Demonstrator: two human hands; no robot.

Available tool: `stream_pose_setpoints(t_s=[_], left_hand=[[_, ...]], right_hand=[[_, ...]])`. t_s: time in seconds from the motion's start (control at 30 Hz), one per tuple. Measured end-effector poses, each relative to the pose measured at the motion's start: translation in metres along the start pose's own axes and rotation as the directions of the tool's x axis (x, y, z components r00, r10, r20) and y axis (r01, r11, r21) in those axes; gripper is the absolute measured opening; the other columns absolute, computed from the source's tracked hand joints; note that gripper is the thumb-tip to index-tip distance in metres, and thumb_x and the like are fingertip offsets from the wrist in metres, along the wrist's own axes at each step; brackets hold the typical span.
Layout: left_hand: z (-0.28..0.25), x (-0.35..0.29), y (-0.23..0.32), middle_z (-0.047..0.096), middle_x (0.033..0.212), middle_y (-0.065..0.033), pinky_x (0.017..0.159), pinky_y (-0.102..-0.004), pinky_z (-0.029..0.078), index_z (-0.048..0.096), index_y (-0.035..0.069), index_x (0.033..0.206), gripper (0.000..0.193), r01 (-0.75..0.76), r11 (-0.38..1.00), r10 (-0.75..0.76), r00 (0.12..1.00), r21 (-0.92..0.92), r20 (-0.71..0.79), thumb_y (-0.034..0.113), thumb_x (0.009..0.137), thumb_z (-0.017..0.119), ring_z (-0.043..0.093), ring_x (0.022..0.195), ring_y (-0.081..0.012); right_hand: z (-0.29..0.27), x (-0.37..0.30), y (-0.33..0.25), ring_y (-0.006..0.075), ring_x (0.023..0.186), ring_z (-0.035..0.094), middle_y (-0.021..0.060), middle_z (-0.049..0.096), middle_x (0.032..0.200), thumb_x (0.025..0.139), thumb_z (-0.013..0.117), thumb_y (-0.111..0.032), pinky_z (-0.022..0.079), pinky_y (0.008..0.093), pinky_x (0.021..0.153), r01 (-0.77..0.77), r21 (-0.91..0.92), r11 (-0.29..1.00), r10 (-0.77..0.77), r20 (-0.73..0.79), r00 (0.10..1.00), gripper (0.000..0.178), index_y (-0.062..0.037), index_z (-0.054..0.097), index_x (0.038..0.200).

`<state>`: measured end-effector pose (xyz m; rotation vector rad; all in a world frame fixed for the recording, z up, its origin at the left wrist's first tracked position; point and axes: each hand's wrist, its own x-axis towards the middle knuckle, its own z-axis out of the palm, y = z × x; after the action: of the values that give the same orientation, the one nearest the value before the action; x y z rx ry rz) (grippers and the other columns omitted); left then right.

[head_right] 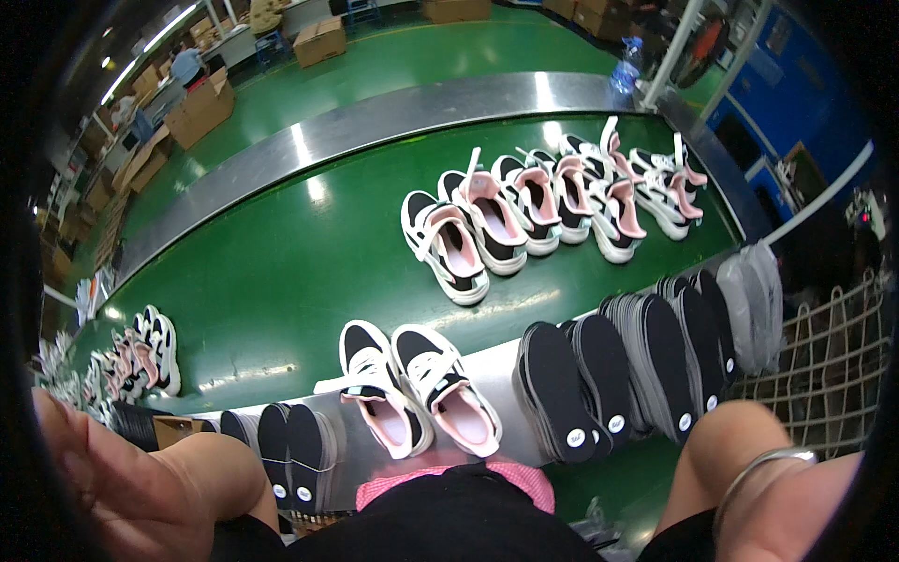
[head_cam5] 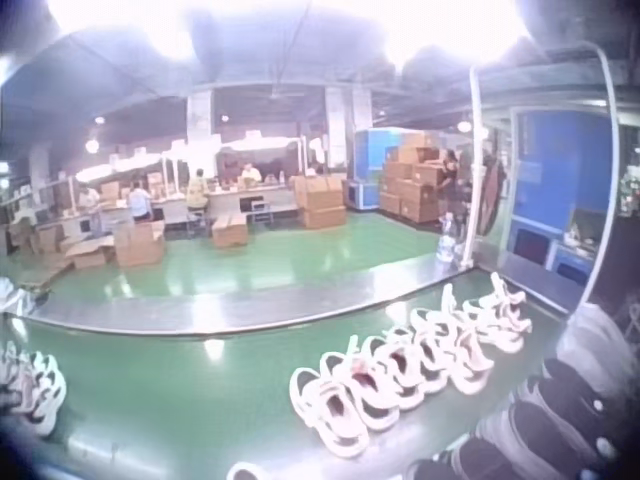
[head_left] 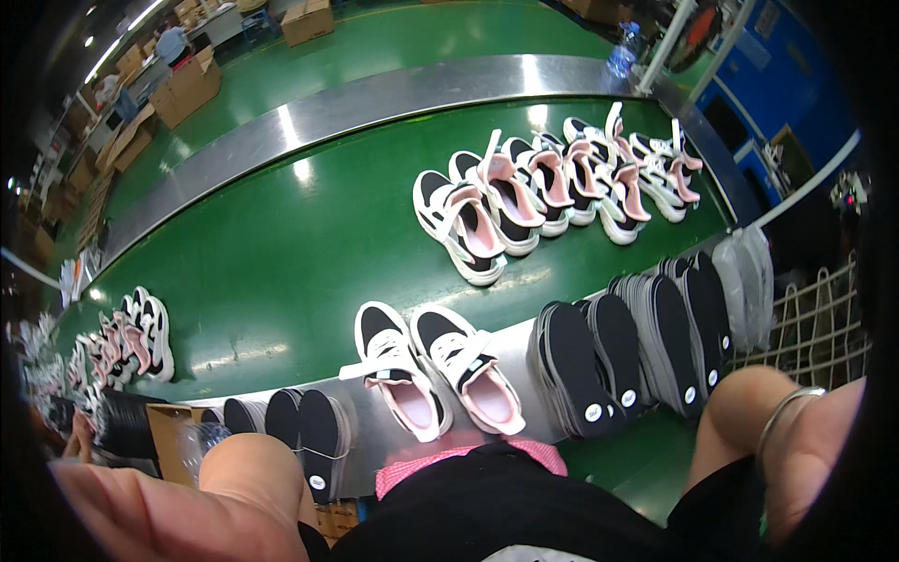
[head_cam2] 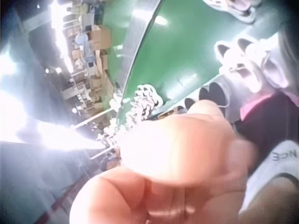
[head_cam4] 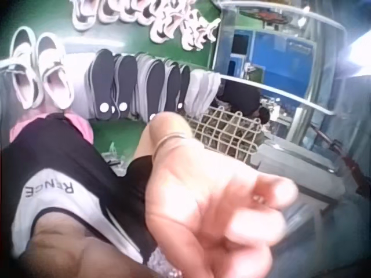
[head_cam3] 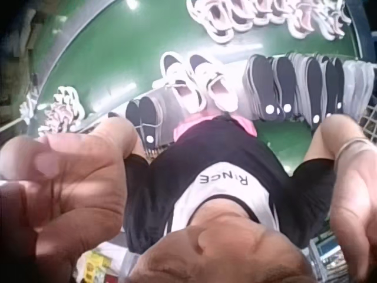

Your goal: The person inserts black insoles into white and black sneakers one at a time as they move along an assembly line.

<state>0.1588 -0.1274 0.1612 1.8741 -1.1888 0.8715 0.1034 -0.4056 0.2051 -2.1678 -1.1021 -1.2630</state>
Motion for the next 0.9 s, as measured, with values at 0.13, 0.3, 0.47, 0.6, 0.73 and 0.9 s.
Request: stream_pose_setpoints(t_s=[0.13, 0.3, 0.47, 0.6, 0.73, 0.9], left_hand=[[-0.006, -0.003, 0.018, 0.047, 0.094, -0.0077, 0.069, -0.0197, 0.039, 0.04, 0.001, 0.105, 0.027, 0.04, 0.999, -0.04, 0.999, 0.0, -0.012, 0.01, 0.079, 0.046, 0.047, 0.081, -0.0122], [-0.002, -0.051, 0.018, 0.047, 0.091, -0.0069, 0.069, -0.0174, 0.038, 0.04, 0.001, 0.102, 0.023, 0.314, 0.938, -0.335, 0.93, -0.146, -0.151, 0.003, 0.08, 0.044, 0.046, 0.079, -0.0107], [0.075, -0.202, 0.021, 0.039, 0.1, -0.0067, 0.076, -0.0284, 0.036, 0.033, 0.005, 0.109, 0.05, 0.943, 0.154, -0.987, 0.131, -0.294, -0.097, 0.014, 0.071, 0.065, 0.04, 0.09, -0.0144], [0.118, -0.231, 0.041, 0.053, 0.063, -0.009, 0.062, -0.0359, 0.039, 0.046, -0.001, 0.092, 0.051, 0.928, 0.336, -0.926, 0.293, 0.162, 0.238, 0.037, 0.066, 0.067, 0.052, 0.06, -0.0256], [0.148, -0.177, 0.019, 0.058, 0.071, -0.0123, 0.062, -0.0339, 0.036, 0.041, -0.008, 0.106, 0.081, 0.68, 0.431, -0.882, 0.179, 0.592, 0.436, 0.059, 0.063, 0.057, 0.054, 0.062, -0.0237], [0.175, -0.175, 0.003, 0.057, 0.066, -0.0154, 0.056, -0.0404, 0.041, 0.034, 0.002, 0.12, 0.064, 0.647, 0.462, -0.875, 0.22, 0.607, 0.431, 0.036, 0.069, 0.055, 0.057, 0.059, -0.0288]], right_hand=[[0.012, -0.026, -0.01, 0.0276, 0.084, 0.053, 0.0174, 0.053, 0.093, 0.076, 0.054, -0.012, 0.043, 0.0359, 0.073, -0.117, -0.064, 0.991, 0.122, 0.07, 0.99, 0.023, 0.0007, 0.055, 0.094], [0.085, -0.161, 0.018, 0.0295, 0.087, 0.051, 0.0134, 0.053, 0.097, 0.072, 0.06, -0.018, 0.042, 0.0344, 0.074, -0.569, -0.271, 0.776, 0.598, 0.603, 0.529, 0.03, -0.0011, 0.053, 0.096], [0.087, -0.249, -0.018, 0.0303, 0.095, 0.046, 0.013, 0.047, 0.107, 0.066, 0.065, -0.036, 0.041, 0.0405, 0.075, -0.533, -0.649, 0.543, 0.818, 0.552, 0.162, 0.045, -0.0031, 0.051, 0.092], [0.098, -0.248, -0.02, 0.0296, 0.097, 0.045, 0.0142, 0.046, 0.108, 0.063, 0.067, -0.039, 0.039, 0.0418, 0.075, -0.517, -0.711, 0.476, 0.868, 0.472, 0.151, 0.047, -0.0048, 0.052, 0.091], [0.1, -0.25, -0.016, 0.0284, 0.095, 0.046, 0.012, 0.047, 0.106, 0.06, 0.068, -0.042, 0.039, 0.041, 0.074, -0.474, -0.723, 0.503, 0.857, 0.486, 0.17, 0.05, -0.0057, 0.052, 0.091], [0.11, -0.251, -0.022, 0.0271, 0.086, 0.051, 0.0106, 0.055, 0.092, 0.065, 0.065, -0.041, 0.038, 0.0409, 0.072, -0.483, -0.762, 0.431, 0.884, 0.464, 0.055, 0.052, -0.0059, 0.048, 0.099]])
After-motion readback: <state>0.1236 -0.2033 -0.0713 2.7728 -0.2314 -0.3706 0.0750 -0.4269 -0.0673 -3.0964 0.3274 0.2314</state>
